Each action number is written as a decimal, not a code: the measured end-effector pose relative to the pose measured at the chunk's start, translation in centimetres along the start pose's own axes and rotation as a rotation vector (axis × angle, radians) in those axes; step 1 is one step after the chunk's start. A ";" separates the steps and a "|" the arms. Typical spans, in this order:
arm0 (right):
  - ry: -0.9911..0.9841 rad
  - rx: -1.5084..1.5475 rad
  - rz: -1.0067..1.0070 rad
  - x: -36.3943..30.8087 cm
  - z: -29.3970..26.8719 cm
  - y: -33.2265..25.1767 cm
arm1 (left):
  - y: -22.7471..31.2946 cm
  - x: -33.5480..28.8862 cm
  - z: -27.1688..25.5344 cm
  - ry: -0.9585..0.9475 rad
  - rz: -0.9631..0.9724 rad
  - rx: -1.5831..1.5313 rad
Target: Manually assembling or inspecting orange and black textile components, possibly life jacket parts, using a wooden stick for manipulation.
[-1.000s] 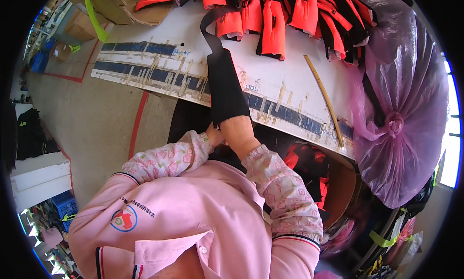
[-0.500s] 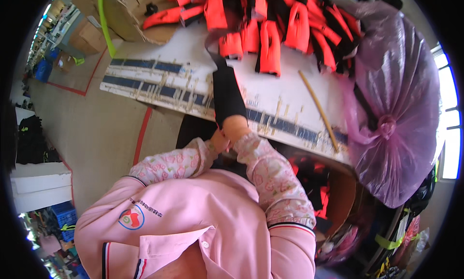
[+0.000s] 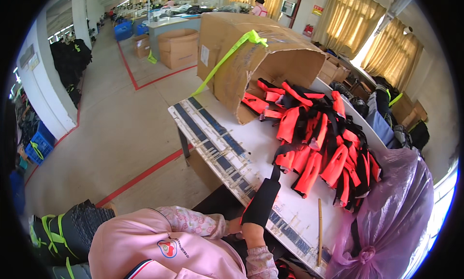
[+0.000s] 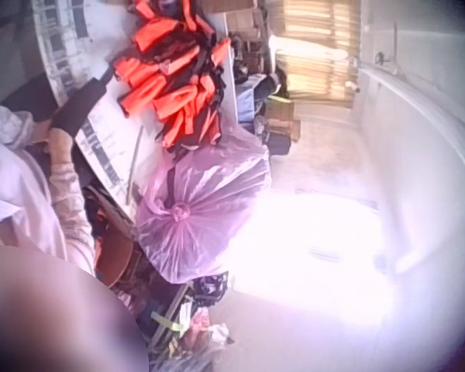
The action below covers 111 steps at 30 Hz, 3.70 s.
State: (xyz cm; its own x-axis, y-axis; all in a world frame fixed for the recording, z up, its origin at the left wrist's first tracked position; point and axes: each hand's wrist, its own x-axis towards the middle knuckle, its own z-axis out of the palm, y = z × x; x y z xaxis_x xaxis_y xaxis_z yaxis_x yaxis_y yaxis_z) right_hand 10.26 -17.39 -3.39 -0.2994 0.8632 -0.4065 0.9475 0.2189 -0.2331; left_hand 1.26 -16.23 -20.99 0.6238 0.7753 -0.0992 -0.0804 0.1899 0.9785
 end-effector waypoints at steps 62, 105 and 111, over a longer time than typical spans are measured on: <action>0.720 0.188 -0.327 1.5 2.7 2.4 | 6.7 -0.6 -1.2 0.531 -0.241 -0.454; 0.856 -0.139 0.777 -14.2 2.7 19.7 | 23.3 6.7 0.4 0.259 0.073 -0.678; 0.584 -0.208 0.786 -15.7 4.4 21.9 | 23.9 8.9 -1.6 0.226 0.050 -0.850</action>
State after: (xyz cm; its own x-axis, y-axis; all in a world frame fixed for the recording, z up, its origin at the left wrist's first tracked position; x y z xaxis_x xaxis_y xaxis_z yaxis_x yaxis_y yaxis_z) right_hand 35.21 -28.13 -6.01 0.4695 0.8729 0.1323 0.8703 -0.4829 0.0975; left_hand 3.67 -3.87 1.23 0.4425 0.8782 -0.1815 -0.7108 0.4669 0.5262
